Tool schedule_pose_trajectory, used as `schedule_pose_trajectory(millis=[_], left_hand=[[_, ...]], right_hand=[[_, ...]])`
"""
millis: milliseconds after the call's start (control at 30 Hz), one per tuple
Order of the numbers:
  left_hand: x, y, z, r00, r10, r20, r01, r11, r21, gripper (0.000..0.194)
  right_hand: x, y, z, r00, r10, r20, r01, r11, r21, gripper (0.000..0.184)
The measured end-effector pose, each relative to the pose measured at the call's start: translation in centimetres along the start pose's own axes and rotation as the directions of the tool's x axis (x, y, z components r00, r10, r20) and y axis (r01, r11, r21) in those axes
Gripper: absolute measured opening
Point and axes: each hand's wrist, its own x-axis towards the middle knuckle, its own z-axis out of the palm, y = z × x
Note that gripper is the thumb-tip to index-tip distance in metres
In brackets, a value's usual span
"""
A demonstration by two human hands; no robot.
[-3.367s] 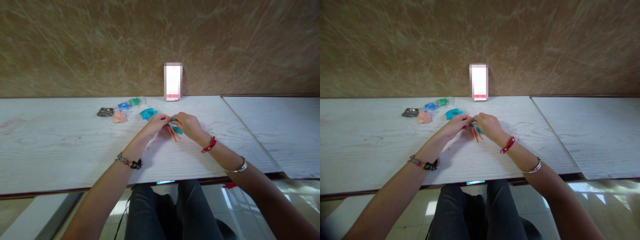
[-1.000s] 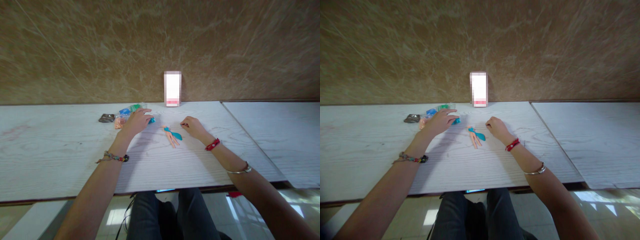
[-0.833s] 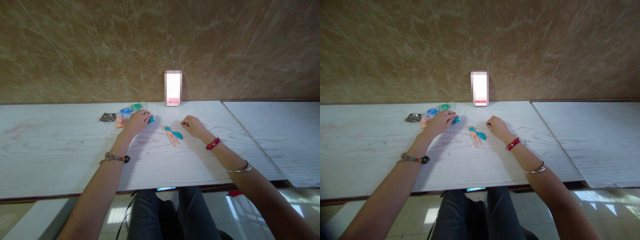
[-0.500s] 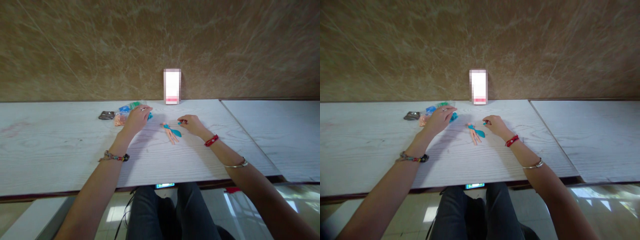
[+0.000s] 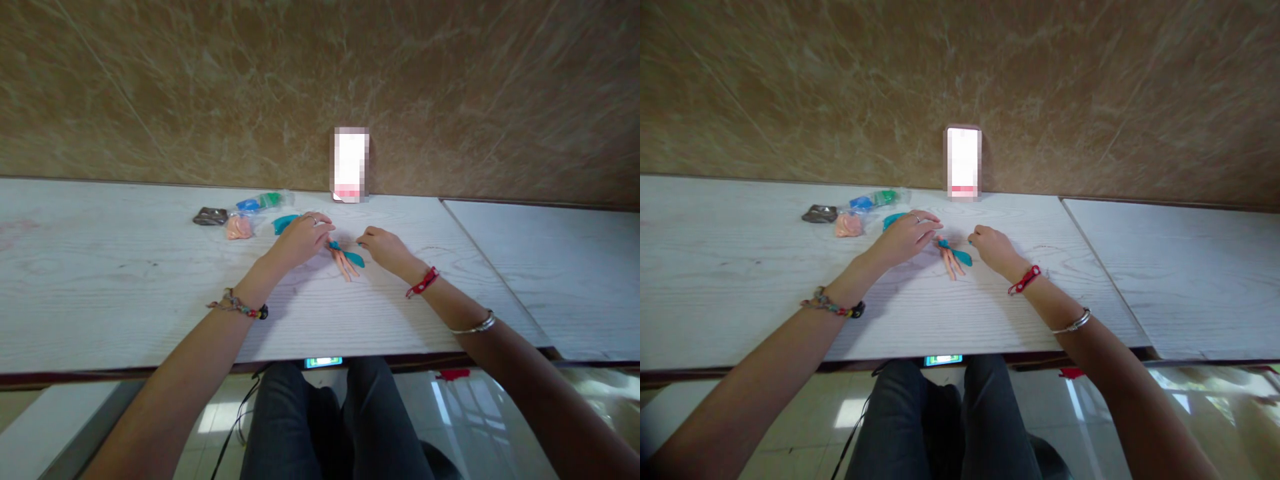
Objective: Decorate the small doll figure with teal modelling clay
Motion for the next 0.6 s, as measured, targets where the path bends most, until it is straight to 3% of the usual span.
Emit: schedule_pose_trajectory(millis=[200,300,433,600], left_hand=[[0.3,0.4,0.6,0.999,0.017,0.03,-0.017,1.0,0.005,0.025],[0.4,0.5,0.8,0.999,0.02,0.031,-0.019,1.0,-0.014,0.025],[0.4,0.4,0.9,1.0,-0.004,0.009,0.005,0.996,-0.085,0.024],[0.5,0.3,0.8,1.0,0.0,0.014,0.002,0.994,-0.108,0.021]], right_hand=[[-0.7,1.0,0.6,0.996,-0.025,-0.089,0.028,0.999,0.039,0.03],[-1.3,1.4,0.6,0.996,-0.061,-0.072,0.065,0.996,0.067,0.033],[-2.5,1.1,0.1,0.991,-0.13,-0.029,0.129,0.991,-0.043,0.044],[-2.9,0.3,-0.7,0.996,-0.084,0.02,0.086,0.978,-0.19,0.051]])
